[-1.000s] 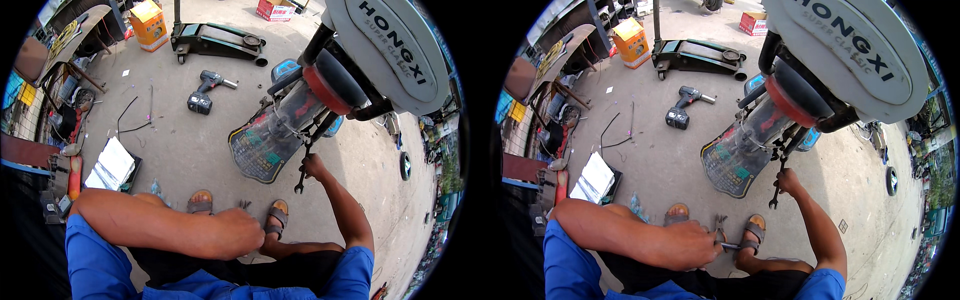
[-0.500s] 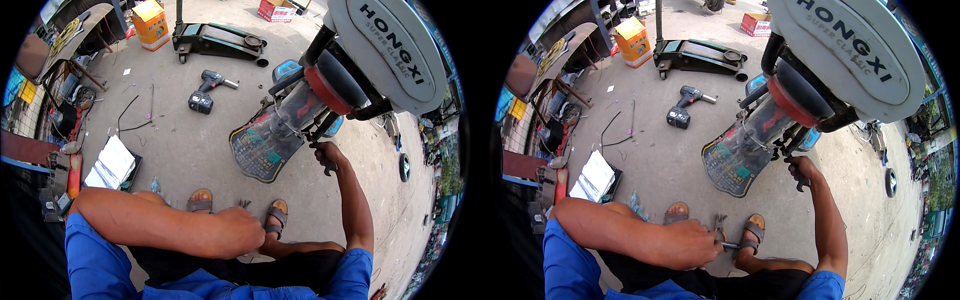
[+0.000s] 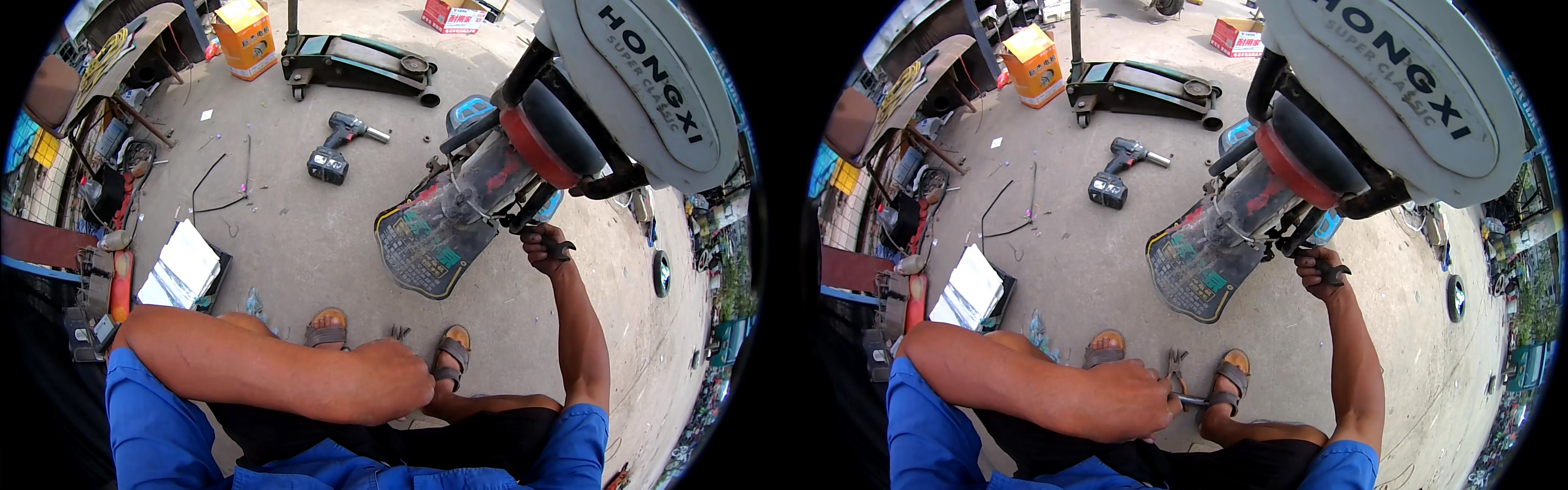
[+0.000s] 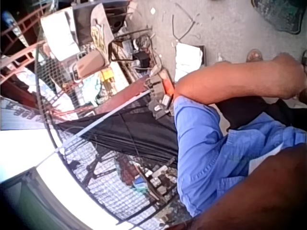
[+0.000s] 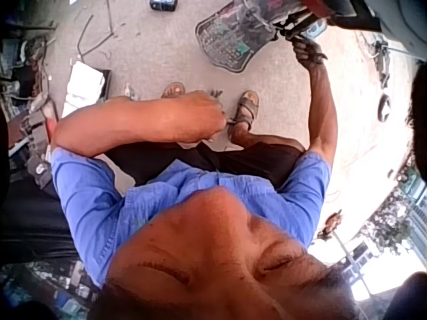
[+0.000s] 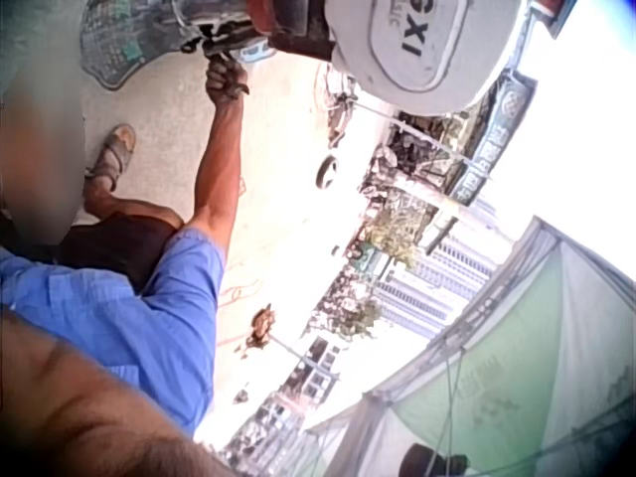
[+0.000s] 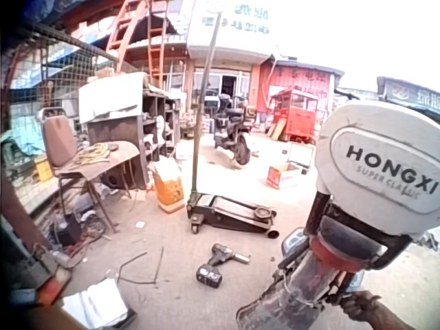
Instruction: The person walks toward a scooter, sits on the ground, and uses a wrench to tighten a bolt on the rear wheel area. The person continues to adjust the bolt with the wrench while seated.
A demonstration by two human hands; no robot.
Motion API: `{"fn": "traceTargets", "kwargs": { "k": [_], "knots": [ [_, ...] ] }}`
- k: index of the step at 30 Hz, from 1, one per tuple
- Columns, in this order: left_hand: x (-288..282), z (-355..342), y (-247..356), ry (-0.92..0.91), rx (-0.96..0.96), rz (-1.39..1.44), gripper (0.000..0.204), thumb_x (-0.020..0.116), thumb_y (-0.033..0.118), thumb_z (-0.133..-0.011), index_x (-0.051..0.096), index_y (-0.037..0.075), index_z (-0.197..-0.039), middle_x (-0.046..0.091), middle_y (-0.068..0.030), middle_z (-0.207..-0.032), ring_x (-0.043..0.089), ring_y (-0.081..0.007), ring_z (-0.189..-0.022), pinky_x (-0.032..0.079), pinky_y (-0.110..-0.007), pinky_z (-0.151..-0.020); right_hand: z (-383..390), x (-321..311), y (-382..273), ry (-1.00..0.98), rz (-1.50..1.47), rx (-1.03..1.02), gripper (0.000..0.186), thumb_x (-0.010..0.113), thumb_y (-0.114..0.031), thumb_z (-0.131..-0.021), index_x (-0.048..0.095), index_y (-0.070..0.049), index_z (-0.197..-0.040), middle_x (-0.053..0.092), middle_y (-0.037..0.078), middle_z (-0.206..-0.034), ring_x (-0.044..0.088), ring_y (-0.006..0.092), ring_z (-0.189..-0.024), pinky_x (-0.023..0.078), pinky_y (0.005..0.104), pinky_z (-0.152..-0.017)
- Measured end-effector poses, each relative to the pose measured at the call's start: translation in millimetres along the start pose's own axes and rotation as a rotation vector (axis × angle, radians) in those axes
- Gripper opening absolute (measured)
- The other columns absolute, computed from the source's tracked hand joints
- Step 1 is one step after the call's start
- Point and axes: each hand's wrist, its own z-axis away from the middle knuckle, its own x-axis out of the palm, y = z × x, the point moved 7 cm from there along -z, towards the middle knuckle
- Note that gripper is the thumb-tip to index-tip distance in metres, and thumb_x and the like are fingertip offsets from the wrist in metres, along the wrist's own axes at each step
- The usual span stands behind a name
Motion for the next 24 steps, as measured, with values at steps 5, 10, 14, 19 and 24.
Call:
{"fn": "traceTargets", "kwargs": {
  "k": [5,10,14,19,24],
  "knots": [
    [3.3,0.2,-2.7,-0.009,-0.014,0.004,0.037,0.068,0.022,-0.077,0.055,-0.008,-0.096,0.061,-0.0235,-0.089,0.065,-0.0365,-0.081,0.052,-0.043,-0.066,-5.6,17.2,11.9,0.240,0.777,-0.107,0.012,0.046,-0.009,-0.081,0.051,-0.003,-0.091,0.046,0.000,-0.062,0.041,0.0089,-0.048,0.031,0.0235,-0.037],
    [1.5,-0.4,-3.3,0.001,-0.006,-0.001,0.037,0.068,0.021,-0.076,0.055,-0.008,-0.096,0.061,-0.0234,-0.090,0.065,-0.0361,-0.080,0.052,-0.043,-0.065,-44.3,-21.0,52.5,0.494,1.510,-0.587,0.028,0.049,-0.008,-0.080,0.049,0.007,-0.104,0.057,0.012,-0.063,0.053,0.0230,-0.050,0.042,0.0346,-0.046],
    [-2.4,-8.5,2.0,0.007,0.039,0.002,0.037,0.069,0.021,-0.076,0.055,-0.007,-0.096,0.060,-0.0225,-0.091,0.065,-0.0356,-0.081,0.052,-0.043,-0.065,-66.0,-94.9,42.6,0.535,2.054,-0.582,0.025,0.058,-0.010,-0.079,0.050,0.006,-0.096,0.062,0.019,-0.071,0.061,0.0311,-0.058,0.048,0.0396,-0.050],
    [0.6,-5.9,-4.8,0.001,-0.004,0.043,0.038,0.070,0.022,-0.077,0.055,-0.006,-0.098,0.061,-0.0216,-0.092,0.065,-0.0355,-0.082,0.052,-0.044,-0.066,-66.9,-74.7,44.0,0.430,2.060,-0.465,0.021,0.055,-0.016,-0.085,0.053,0.004,-0.085,0.062,0.015,-0.072,0.059,0.0246,-0.053,0.047,0.0348,-0.040],
    [3.8,-0.2,-3.7,-0.010,-0.021,0.017,0.039,0.070,0.024,-0.078,0.055,-0.005,-0.099,0.061,-0.0214,-0.091,0.065,-0.0357,-0.082,0.052,-0.044,-0.067,-17.2,-0.7,33.8,0.460,1.210,-0.210,0.021,0.051,-0.016,-0.089,0.057,0.004,-0.084,0.056,0.007,-0.064,0.052,0.0149,-0.049,0.040,0.0301,-0.040]
  ]
}}
